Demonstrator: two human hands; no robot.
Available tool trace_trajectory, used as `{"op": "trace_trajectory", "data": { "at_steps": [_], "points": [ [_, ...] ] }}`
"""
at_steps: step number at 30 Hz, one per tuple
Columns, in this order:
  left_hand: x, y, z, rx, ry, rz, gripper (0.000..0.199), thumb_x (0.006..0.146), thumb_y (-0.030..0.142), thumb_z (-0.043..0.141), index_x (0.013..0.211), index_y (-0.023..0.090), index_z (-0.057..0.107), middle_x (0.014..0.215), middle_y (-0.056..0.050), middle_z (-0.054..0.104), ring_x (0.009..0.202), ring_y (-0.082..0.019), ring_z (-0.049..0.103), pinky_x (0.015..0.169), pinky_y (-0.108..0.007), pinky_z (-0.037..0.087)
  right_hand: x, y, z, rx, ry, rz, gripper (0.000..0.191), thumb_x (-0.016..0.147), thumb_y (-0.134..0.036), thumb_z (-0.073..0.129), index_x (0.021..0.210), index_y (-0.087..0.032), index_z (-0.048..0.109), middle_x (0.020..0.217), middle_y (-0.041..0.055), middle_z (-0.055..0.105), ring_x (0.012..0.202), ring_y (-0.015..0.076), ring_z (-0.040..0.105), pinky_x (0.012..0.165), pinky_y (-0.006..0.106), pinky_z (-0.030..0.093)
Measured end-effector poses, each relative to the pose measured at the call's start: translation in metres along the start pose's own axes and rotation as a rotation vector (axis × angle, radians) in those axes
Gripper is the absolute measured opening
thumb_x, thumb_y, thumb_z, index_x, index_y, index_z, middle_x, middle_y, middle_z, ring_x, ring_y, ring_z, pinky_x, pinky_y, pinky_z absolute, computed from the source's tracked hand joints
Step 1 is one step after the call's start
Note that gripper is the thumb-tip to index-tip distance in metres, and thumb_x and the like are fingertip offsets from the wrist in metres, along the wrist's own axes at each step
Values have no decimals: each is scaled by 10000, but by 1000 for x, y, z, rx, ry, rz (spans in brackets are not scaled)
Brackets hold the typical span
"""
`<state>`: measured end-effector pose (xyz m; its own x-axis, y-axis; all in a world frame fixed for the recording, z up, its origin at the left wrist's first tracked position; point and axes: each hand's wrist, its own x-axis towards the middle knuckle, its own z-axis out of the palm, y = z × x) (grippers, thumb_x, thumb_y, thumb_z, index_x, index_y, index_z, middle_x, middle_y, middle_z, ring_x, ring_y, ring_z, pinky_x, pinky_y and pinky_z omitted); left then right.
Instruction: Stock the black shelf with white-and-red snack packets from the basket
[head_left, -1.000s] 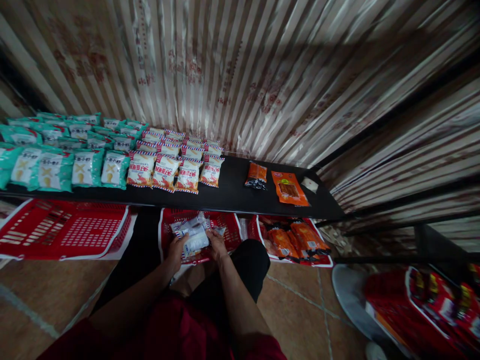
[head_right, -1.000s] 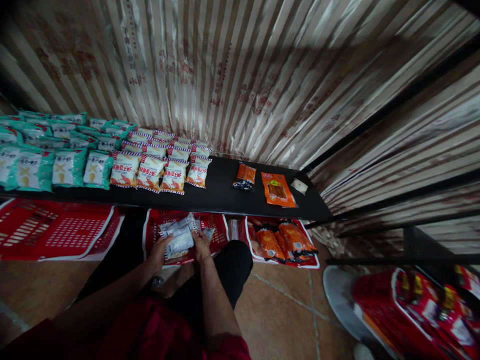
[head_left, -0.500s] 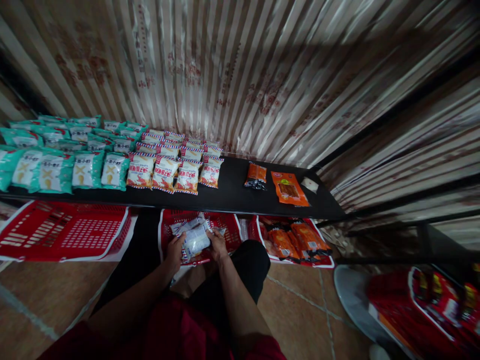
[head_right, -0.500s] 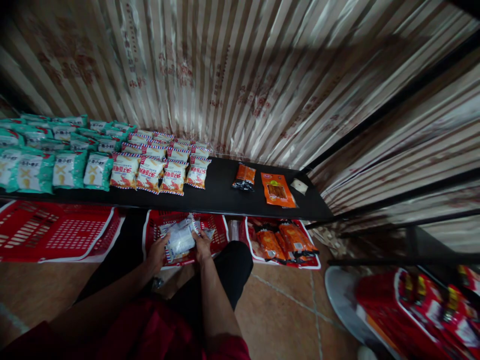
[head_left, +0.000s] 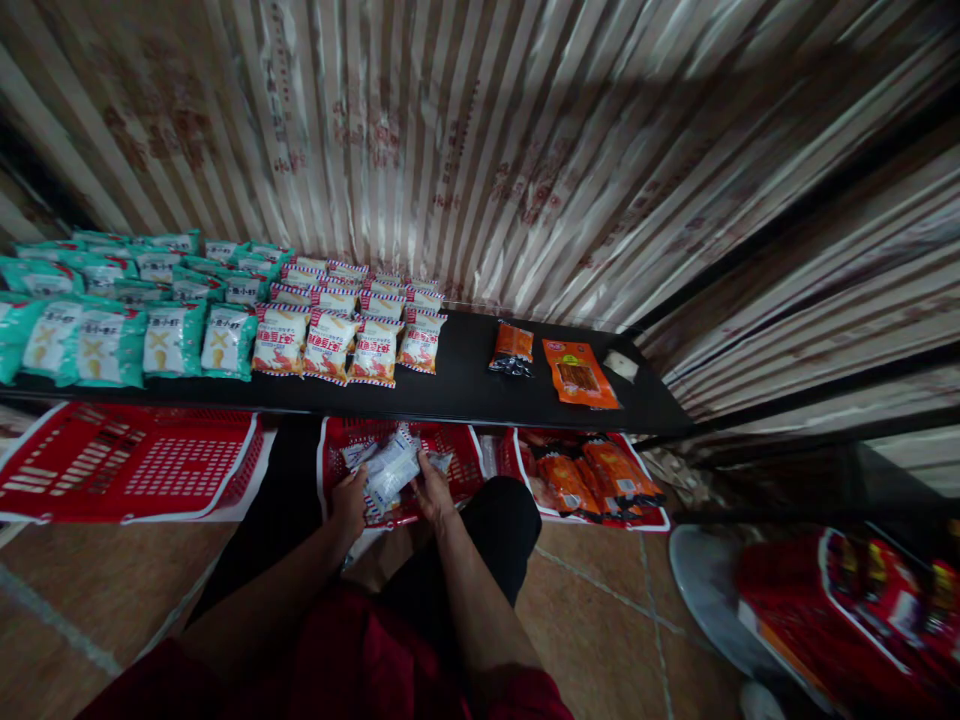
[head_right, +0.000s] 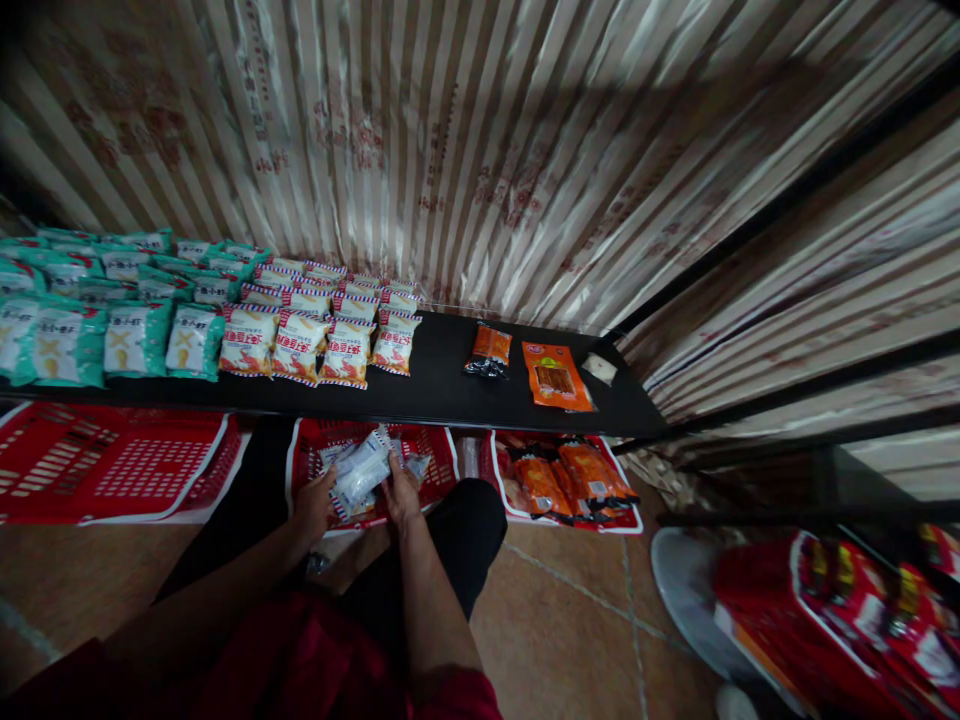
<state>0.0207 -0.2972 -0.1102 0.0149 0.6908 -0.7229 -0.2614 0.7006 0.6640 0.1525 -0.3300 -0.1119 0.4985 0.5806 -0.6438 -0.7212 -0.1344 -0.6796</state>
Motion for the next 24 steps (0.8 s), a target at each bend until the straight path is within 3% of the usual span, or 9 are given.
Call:
{"op": "trace_trajectory", "data": {
  "at_steps": [6, 10, 18, 21, 24],
  "points": [
    [-1, 1, 1, 34, 27, -16, 257, 779, 338, 591, 908, 120, 639, 507, 27, 571, 374, -106, 512, 382, -217, 409, -7, 2, -3, -99, -155, 180, 314, 656, -383, 741, 820, -186, 561, 733, -4, 655, 630, 121, 626, 600, 276, 550],
    [-2, 3, 1, 65, 25, -9, 246, 792, 345, 569, 876, 121, 629, 504, 26, 567, 355, -97, 488, 359, -204, 378, -10, 2, -2, -120, -199, 211, 325, 656, -358, 749, 814, -177, 531, 739, 6, 663, 615, 132, 643, 579, 285, 557],
    [0, 6, 0, 192, 62, 106, 143, 745, 247, 579, 664, 132, 603, 471, 14, 535, 366, -117, 489, 382, -227, 371, -1, 9, -3, -193, -95, 141, 275, 672, -306, 740, 759, -168, 519, 673, -9, 648, 590, 106, 629, 530, 227, 558],
    [2, 9, 0, 243, 87, 189, 49, 693, 184, 599, 657, 154, 614, 534, -6, 581, 484, -147, 567, 471, -239, 426, 1, 11, -4, -196, -76, 119, 279, 652, -295, 754, 746, -165, 525, 672, -6, 649, 580, 105, 626, 507, 214, 554],
    [2, 14, 0, 285, 112, 271, 81, 652, 105, 588, 636, 181, 611, 667, -40, 643, 748, -196, 639, 658, -259, 484, 1, 12, -3, -199, -70, 109, 277, 636, -279, 762, 738, -160, 533, 683, 1, 658, 569, 109, 626, 479, 208, 544]
  ]
}}
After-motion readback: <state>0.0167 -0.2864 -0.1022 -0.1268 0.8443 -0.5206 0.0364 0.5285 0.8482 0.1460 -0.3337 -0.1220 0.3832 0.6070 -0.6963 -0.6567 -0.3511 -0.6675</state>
